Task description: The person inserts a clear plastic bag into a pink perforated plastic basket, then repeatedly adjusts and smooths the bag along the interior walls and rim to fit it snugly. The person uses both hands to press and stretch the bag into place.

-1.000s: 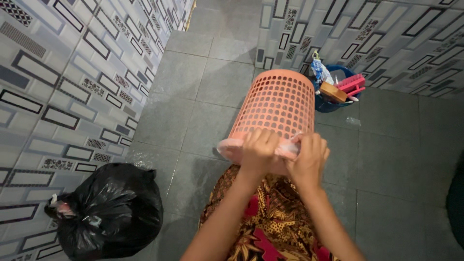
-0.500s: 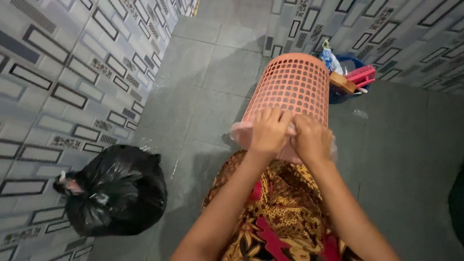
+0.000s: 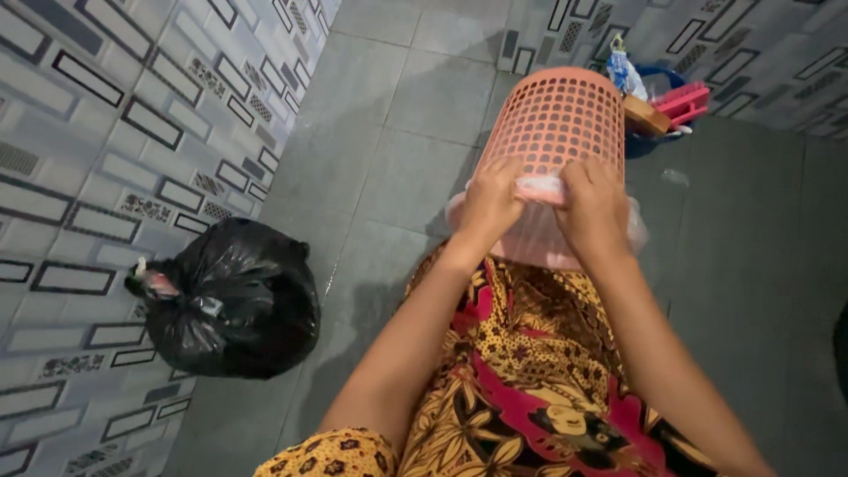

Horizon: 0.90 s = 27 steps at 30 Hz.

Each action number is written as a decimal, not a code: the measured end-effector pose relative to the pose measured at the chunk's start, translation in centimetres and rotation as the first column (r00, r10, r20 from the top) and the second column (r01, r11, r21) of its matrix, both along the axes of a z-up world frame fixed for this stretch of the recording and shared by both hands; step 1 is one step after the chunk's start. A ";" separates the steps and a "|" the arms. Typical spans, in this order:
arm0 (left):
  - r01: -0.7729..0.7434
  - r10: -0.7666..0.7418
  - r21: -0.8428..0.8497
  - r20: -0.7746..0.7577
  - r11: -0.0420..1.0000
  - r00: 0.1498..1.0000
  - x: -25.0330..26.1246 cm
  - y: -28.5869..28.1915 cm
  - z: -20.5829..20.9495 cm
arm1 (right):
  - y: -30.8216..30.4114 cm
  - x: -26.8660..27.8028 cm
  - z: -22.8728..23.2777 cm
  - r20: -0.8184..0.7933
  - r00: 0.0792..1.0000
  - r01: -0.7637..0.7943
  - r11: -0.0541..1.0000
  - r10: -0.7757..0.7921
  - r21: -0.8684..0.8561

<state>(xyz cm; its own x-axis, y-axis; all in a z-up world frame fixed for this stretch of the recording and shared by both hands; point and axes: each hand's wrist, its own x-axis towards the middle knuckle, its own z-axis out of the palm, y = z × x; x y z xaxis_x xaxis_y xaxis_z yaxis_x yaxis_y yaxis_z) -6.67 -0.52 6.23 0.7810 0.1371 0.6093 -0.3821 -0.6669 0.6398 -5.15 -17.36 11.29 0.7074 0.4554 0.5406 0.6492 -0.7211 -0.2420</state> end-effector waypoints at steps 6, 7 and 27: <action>-0.042 0.016 0.217 0.117 0.975 0.993 -2.1 -2.7 1.1 | -0.2 0.0 -2.3 -0.120 0.993 -0.033 0.987 0.014 -0.160; -0.042 0.028 0.231 0.064 0.972 0.998 -2.2 -3.2 1.1 | -0.3 0.0 -2.5 -0.163 0.986 -0.014 0.976 -0.022 -0.217; -0.012 -0.043 0.317 0.166 0.948 0.985 -6.0 -7.1 0.5 | -4.1 -6.1 -4.6 0.011 0.999 0.051 0.985 -0.053 0.166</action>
